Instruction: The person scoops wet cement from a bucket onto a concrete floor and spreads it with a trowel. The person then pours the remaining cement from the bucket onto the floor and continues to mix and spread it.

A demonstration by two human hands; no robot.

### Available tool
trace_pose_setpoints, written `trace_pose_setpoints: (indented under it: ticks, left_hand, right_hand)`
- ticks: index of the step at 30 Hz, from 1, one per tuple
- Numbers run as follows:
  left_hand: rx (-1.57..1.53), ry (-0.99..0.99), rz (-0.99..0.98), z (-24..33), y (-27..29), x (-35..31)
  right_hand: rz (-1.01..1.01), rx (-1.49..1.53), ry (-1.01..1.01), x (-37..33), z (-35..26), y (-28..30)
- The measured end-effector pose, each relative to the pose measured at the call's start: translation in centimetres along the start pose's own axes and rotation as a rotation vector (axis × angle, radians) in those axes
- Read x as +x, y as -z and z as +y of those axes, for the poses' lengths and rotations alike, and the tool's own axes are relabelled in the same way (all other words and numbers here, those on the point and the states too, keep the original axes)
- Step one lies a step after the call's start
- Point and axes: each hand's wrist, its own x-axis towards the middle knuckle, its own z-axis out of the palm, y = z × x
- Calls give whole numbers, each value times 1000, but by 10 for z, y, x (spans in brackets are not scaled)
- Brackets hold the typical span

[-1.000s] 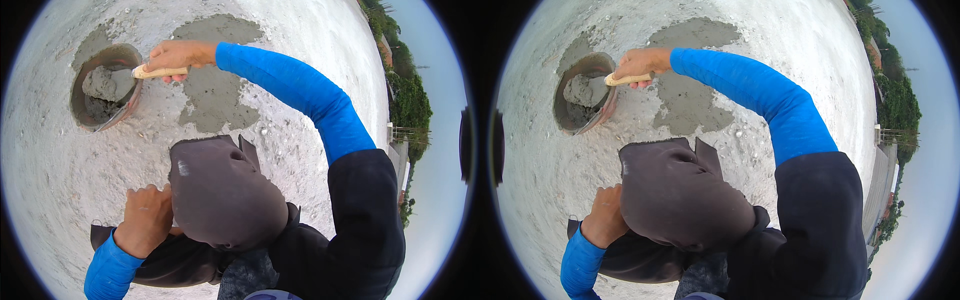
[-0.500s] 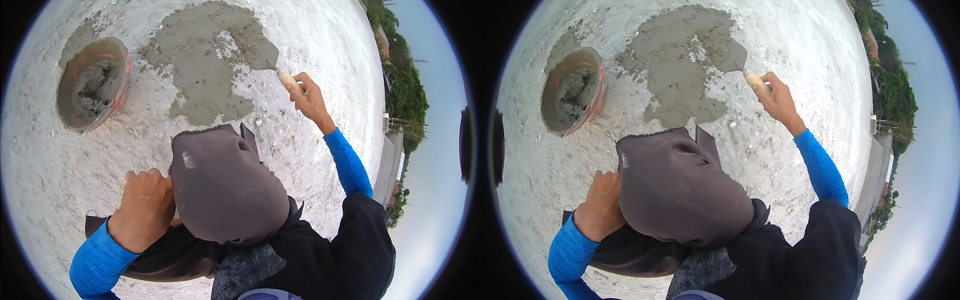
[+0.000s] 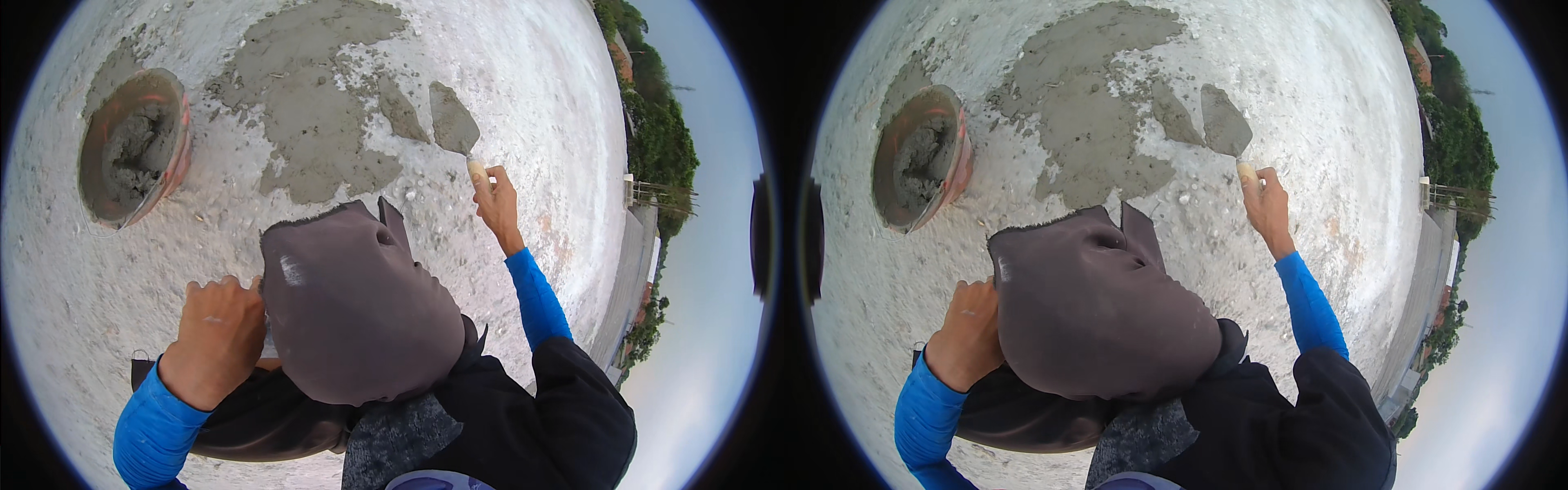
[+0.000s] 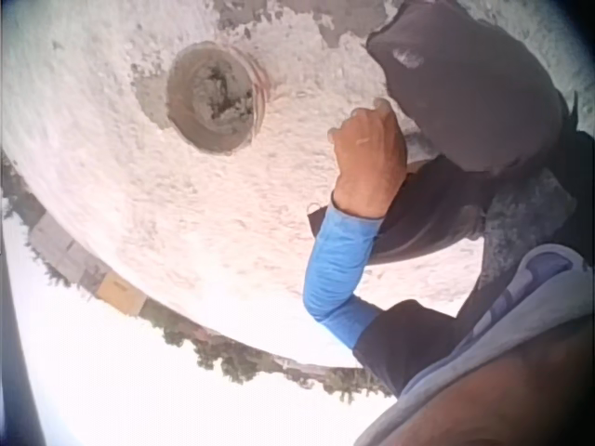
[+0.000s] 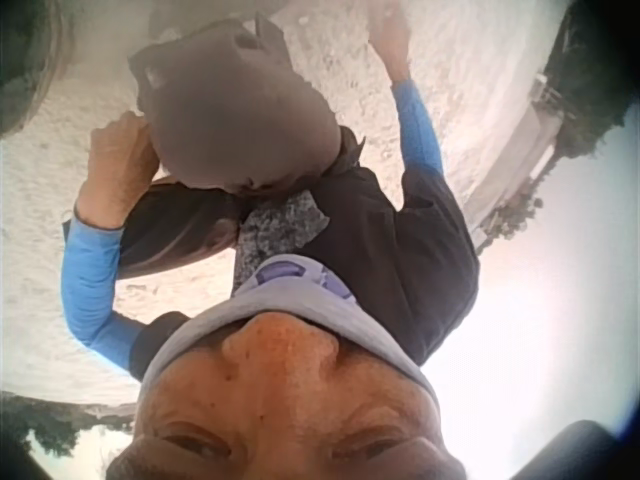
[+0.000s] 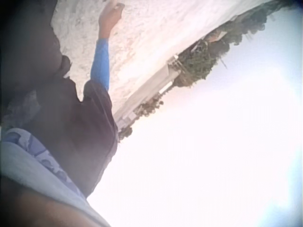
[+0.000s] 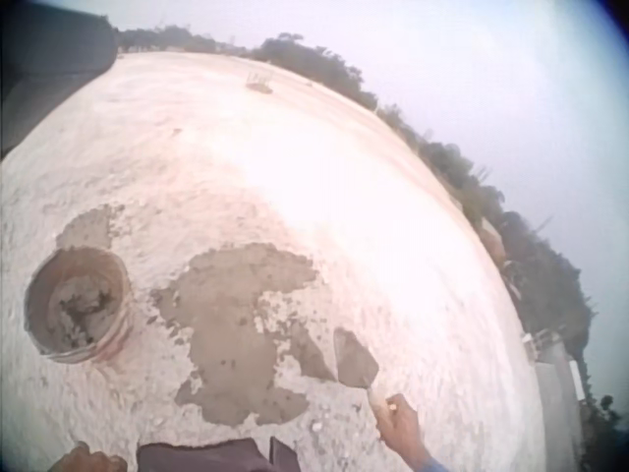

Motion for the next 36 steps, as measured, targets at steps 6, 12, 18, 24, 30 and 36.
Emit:
trace_pose_setpoints:
  ticks: [6,12,18,24,30,36]
  left_hand:
    - [12,-49,-82,5,7,4]
    - [-3,42,-96,1,-1,3]
    - [-18,22,-105,2,0,-2]
    - [22,-56,35,2,-1,11]
    - [-15,24,-46,2,-2,2]
    - [-36,64,-58,4,2,-5]
  right_hand:
    - [-37,-216,88,19,15,-38]
    - [51,-337,41,54,26,-22]
    - [-24,136,-164,22,7,6]
    - [16,-228,67,6,-30,-54]
    - [228,-274,198,36,-46,-11]
    - [-5,-347,185,33,-37,-35]
